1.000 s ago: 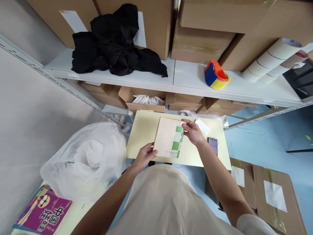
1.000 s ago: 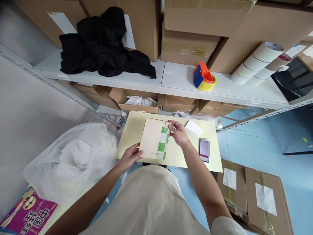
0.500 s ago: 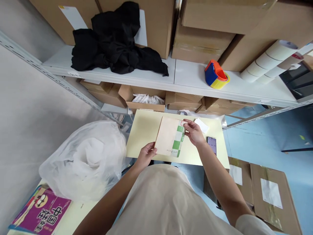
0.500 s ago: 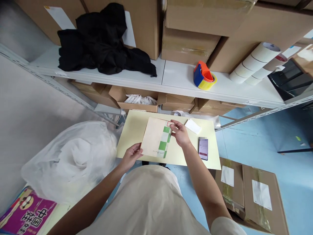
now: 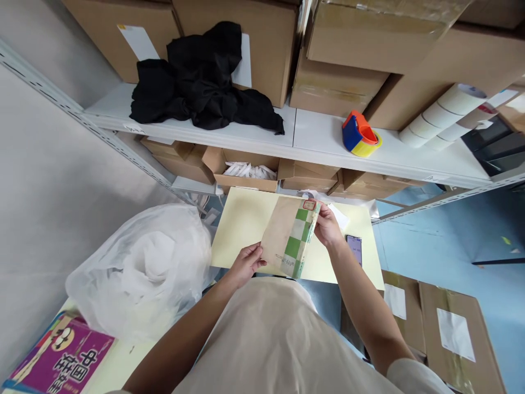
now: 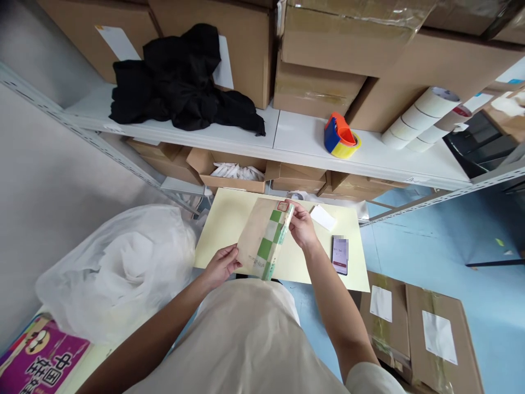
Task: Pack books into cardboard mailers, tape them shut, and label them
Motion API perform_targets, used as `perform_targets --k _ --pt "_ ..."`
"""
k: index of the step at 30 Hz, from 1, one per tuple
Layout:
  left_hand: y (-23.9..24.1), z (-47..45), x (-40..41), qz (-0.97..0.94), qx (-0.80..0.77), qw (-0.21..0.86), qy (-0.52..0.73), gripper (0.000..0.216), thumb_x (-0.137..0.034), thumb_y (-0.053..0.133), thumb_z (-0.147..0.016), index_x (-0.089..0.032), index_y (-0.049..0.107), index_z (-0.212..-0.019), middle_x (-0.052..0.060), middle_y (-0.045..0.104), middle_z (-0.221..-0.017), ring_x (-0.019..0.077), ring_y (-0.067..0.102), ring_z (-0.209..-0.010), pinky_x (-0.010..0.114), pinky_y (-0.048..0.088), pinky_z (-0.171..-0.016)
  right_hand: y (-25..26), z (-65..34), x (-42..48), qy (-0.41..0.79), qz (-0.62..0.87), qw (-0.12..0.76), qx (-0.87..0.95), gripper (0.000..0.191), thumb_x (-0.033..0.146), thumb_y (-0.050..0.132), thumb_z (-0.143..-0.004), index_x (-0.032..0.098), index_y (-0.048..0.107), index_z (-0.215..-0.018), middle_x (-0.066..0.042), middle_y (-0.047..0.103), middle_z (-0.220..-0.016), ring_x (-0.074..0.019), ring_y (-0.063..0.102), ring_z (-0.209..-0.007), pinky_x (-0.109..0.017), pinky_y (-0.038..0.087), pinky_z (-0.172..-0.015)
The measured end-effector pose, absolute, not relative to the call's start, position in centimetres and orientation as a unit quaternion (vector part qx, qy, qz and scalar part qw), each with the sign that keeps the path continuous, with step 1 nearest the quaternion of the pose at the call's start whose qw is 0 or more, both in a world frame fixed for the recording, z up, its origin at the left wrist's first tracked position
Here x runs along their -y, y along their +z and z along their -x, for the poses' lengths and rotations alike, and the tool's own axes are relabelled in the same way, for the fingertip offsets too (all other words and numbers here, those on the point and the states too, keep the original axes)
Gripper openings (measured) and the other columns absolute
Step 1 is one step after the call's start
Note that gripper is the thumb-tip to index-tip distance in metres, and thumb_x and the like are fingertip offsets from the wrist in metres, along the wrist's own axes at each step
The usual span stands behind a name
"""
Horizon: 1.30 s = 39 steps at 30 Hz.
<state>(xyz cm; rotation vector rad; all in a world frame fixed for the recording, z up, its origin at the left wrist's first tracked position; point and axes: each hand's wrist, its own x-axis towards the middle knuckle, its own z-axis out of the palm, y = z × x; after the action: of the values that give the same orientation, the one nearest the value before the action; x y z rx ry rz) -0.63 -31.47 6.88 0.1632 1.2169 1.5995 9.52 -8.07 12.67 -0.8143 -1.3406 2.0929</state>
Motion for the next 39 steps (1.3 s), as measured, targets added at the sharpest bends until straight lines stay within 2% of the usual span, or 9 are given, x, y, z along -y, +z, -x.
perform_targets --k 4,7,10,14,19,23,27,35,39 --pt "7.7 0.1 30.7 -0.055 -0.444 0.591 0.671 0.038 -0.050 0.078 -0.066 -0.016 0.067 -0.080 0.002 0.063 -0.074 0.0119 0.057 -0.067 0.026 0.047 -0.067 12.6 -8.4 9.8 0.802 0.301 0.177 0.485 0.057 0.047 0.082 -0.052 0.028 0.065 -0.103 -0.004 0.072 -0.097 -0.0261 0.066 -0.089 -0.041 0.053 -0.076" --pt "8.2 -0.7 30.2 -0.047 -0.408 0.631 0.658 0.036 -0.048 0.079 -0.065 -0.015 0.065 -0.072 0.001 0.059 -0.066 0.0105 0.053 -0.060 0.025 0.045 -0.062 11.9 -7.8 11.2 0.853 0.269 0.104 0.435 0.053 0.056 0.075 -0.061 0.030 0.063 -0.105 -0.005 0.072 -0.100 -0.0243 0.067 -0.089 -0.044 0.052 -0.081" --pt "8.6 -1.6 29.9 -0.033 -0.402 0.663 0.631 0.033 -0.044 0.078 -0.066 -0.015 0.068 -0.077 0.004 0.064 -0.070 0.0107 0.054 -0.057 0.027 0.046 -0.063 10.9 -7.2 12.2 0.867 0.265 0.145 0.397 0.048 0.058 0.074 -0.065 0.031 0.062 -0.103 0.001 0.072 -0.087 -0.0190 0.067 -0.079 -0.040 0.053 -0.083" --pt "8.9 -2.0 30.0 -0.027 -0.403 0.675 0.618 0.046 -0.052 0.071 -0.071 -0.016 0.070 -0.098 0.012 0.071 -0.097 0.0222 0.066 -0.083 0.035 0.049 -0.078 9.9 -6.7 12.6 0.840 0.307 0.191 0.405 0.054 0.067 0.076 -0.057 0.025 0.063 -0.087 -0.003 0.073 -0.080 -0.0240 0.069 -0.082 -0.038 0.056 -0.076" --pt "10.1 0.8 31.3 -0.081 -0.405 0.617 0.670 0.079 -0.081 0.054 -0.067 -0.019 0.065 -0.116 0.015 0.068 -0.113 0.0341 0.060 -0.110 0.042 0.049 -0.084 10.4 -6.6 12.3 0.822 0.320 0.183 0.435 0.053 0.066 0.077 -0.058 0.023 0.063 -0.086 -0.007 0.075 -0.085 -0.0292 0.070 -0.091 -0.041 0.057 -0.076" --pt "11.2 3.1 31.7 -0.180 -0.548 0.498 0.648 0.068 -0.061 0.071 -0.068 -0.020 0.061 -0.121 0.012 0.068 -0.111 0.0268 0.064 -0.098 0.035 0.050 -0.079 11.3 -6.5 12.3 0.803 0.326 0.197 0.459 0.053 0.060 0.080 -0.057 0.022 0.062 -0.089 -0.006 0.075 -0.088 -0.0288 0.070 -0.088 -0.041 0.057 -0.074" --pt "11.0 3.3 31.2 -0.182 -0.637 0.424 0.618 0.049 -0.048 0.072 -0.071 -0.018 0.066 -0.110 0.008 0.070 -0.096 0.0208 0.064 -0.086 0.030 0.049 -0.076 12.0 -6.3 12.3 0.787 0.313 0.206 0.490 0.050 0.056 0.077 -0.064 0.025 0.059 -0.097 -0.004 0.073 -0.097 -0.0246 0.068 -0.091 -0.037 0.056 -0.076" --pt "8.7 3.7 31.8 -0.095 -0.543 0.455 0.699 0.056 -0.045 0.071 -0.074 -0.017 0.060 -0.122 0.010 0.069 -0.112 0.0226 0.065 -0.097 0.030 0.051 -0.078 11.3 -9.5 13.5 0.806 0.291 0.124 0.500 0.060 0.044 0.073 -0.073 0.036 0.052 -0.128 -0.002 0.064 -0.117 -0.0204 0.065 -0.097 -0.034 0.056 -0.076" --pt "8.3 4.4 32.1 -0.086 -0.556 0.456 0.690 0.061 -0.047 0.071 -0.074 -0.018 0.059 -0.126 0.010 0.069 -0.113 0.0235 0.065 -0.097 0.031 0.051 -0.077 9.8 -10.7 15.0 0.782 0.325 0.120 0.517 0.062 0.040 0.074 -0.072 0.036 0.054 -0.130 -0.002 0.062 -0.115 -0.0196 0.065 -0.095 -0.036 0.056 -0.078"
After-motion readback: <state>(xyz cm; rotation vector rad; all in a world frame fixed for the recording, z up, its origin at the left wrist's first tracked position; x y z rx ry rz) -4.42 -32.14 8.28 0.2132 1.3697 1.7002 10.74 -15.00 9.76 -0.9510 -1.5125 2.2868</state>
